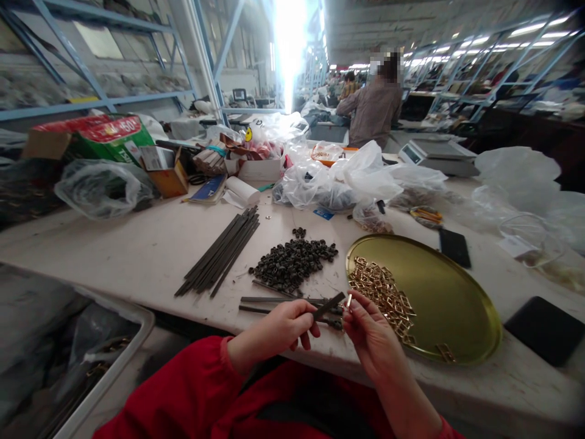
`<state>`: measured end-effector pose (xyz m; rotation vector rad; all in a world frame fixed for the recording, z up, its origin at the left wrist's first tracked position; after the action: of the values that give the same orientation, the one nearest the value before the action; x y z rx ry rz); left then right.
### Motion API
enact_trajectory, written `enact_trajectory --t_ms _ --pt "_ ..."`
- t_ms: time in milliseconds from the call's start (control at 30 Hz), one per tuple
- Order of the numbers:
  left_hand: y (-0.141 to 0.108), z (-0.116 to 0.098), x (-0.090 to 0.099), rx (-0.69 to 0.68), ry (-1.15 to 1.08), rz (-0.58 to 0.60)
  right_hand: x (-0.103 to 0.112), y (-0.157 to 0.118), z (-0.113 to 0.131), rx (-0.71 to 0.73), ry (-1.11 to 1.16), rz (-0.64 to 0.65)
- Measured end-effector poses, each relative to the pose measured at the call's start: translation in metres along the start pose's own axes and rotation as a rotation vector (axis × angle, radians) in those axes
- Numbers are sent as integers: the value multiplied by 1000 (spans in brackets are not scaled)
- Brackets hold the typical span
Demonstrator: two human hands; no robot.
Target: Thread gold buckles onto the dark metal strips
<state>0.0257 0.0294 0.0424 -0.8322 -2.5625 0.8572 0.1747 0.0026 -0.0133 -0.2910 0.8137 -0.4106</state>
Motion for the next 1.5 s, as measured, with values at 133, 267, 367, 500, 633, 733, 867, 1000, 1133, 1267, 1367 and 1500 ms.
enact_trajectory --t_ms 133,267,367,500,633,733,867,1000,1133,1267,1367,1500 --pt "1 7 1 44 26 -11 5 4 -13 -110 40 -22" --pt "6 14 2 16 91 -74 5 3 -26 -177 9 -2" --pt "11 18 1 -87 177 -159 0 -3 -38 -202 -52 24" --pt "15 22 -1 -193 106 -251 -9 -10 -48 -124 -138 70" --pt "16 27 -4 -123 -13 -186 -12 -14 -48 30 -321 145" --pt "13 28 -6 -71 -169 -121 -11 -16 -46 83 -432 172" --pt "12 29 -11 -22 -321 -75 -11 -18 -39 245 -593 181" --pt "12 32 -13 28 -361 -81 -9 -19 -38 263 -586 206" --pt "10 32 -15 40 -333 -65 -7 -18 -45 34 -330 201" --pt "8 33 -16 61 -303 -81 -8 -19 -47 -94 -144 154" --pt "7 35 -17 71 -296 -84 -9 -21 -45 -93 -129 136" --pt "7 36 -20 65 -287 -75 -9 -23 -42 -25 -214 146"
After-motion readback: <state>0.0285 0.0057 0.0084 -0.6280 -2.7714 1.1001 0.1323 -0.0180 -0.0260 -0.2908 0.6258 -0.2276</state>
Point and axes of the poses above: each hand's wrist, its own y-axis towards the middle knuckle, its own x-axis out of the back of the hand, z = x × y, the point moved 4 cm from there along y, towards the middle knuckle, and after that the axes turned 7 degrees about x, right-handed, at the moved point
